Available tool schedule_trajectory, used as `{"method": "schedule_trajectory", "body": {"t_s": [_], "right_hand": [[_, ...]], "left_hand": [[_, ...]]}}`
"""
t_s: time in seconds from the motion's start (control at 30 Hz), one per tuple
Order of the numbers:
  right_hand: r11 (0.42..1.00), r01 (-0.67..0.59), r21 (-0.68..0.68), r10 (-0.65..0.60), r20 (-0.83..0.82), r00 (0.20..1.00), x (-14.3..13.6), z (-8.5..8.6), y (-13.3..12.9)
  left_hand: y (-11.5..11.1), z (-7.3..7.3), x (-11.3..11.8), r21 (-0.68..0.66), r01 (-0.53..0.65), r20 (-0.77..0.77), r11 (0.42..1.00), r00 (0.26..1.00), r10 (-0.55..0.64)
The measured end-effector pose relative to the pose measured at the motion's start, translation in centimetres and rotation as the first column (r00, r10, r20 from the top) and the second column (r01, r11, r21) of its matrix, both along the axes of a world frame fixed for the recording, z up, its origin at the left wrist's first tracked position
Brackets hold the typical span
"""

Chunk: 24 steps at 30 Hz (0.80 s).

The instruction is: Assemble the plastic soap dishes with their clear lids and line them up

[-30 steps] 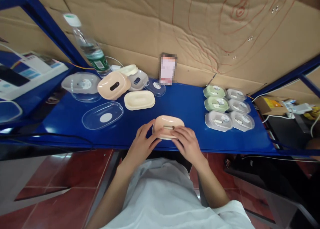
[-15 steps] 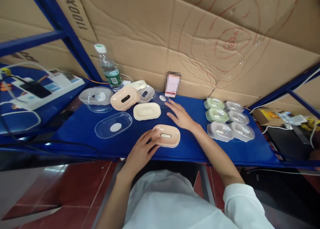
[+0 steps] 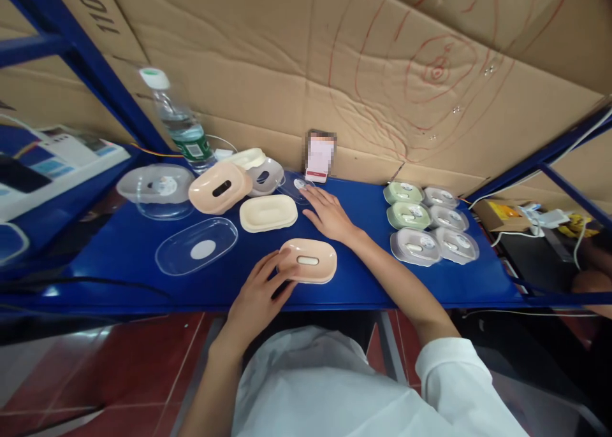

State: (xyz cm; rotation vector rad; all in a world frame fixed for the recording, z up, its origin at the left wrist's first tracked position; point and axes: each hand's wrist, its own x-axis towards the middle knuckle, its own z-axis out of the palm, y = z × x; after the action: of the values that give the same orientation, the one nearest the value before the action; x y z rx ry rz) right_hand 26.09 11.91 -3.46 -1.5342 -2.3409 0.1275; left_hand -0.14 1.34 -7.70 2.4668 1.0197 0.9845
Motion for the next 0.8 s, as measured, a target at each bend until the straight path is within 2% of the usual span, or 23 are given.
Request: {"method": "schedule_trajectory", "body": {"t_s": [0.1, 0.17, 0.27, 0.43, 0.57, 0.67, 0.73, 0.8], "right_hand": [[0.999, 0.022, -0.025, -0.022, 0.014, 1.000, -1.4, -0.2, 2.3], [0.999, 0.033, -0.018, -0.033, 0.017, 0.999, -1.5, -0.3, 2.2], [0.998, 0.055, 0.038, -0.054, -0.006, 0.999, -0.3, -0.6, -0.4], [0.977, 0.201, 0.072, -0.199, -0.042, 0.979, 3.8, -1.3, -6.0], [0.964, 0.262, 0.036, -0.257, -0.109, 0.960, 6.1, -1.2, -7.7], [0.983, 0.163, 0.085, -0.136, -0.260, 0.956, 5.6, 0.1, -8.8], [0.990, 0.016, 0.143, 0.030, -0.314, 0.949, 4.4, 1.1, -10.1], [0.971, -0.160, 0.178, 0.210, -0.311, 0.927, 3.1, 1.7, -11.6]], "left_hand": [[-0.1, 0.1, 0.0, 0.003, -0.002, 0.005, 1.000, 1.000, 0.002], [-0.2, 0.1, -0.1, 0.010, 0.001, 0.015, 1.000, 1.000, -0.001], [-0.2, 0.1, -0.1, 0.019, -0.002, 0.016, 1.000, 1.000, 0.002], [-0.3, 0.2, 0.1, -0.002, 0.000, -0.001, 1.000, 1.000, 0.000], [-0.3, 0.2, 0.1, -0.052, -0.048, -0.003, 0.997, 0.999, 0.048], [-0.2, 0.0, 0.1, -0.151, -0.117, 0.029, 0.982, 0.992, 0.123], [-0.2, -0.2, 0.1, -0.204, -0.123, 0.050, 0.971, 0.990, 0.135], [-0.1, -0.4, 0.1, -0.225, -0.116, 0.064, 0.967, 0.989, 0.134]]}}
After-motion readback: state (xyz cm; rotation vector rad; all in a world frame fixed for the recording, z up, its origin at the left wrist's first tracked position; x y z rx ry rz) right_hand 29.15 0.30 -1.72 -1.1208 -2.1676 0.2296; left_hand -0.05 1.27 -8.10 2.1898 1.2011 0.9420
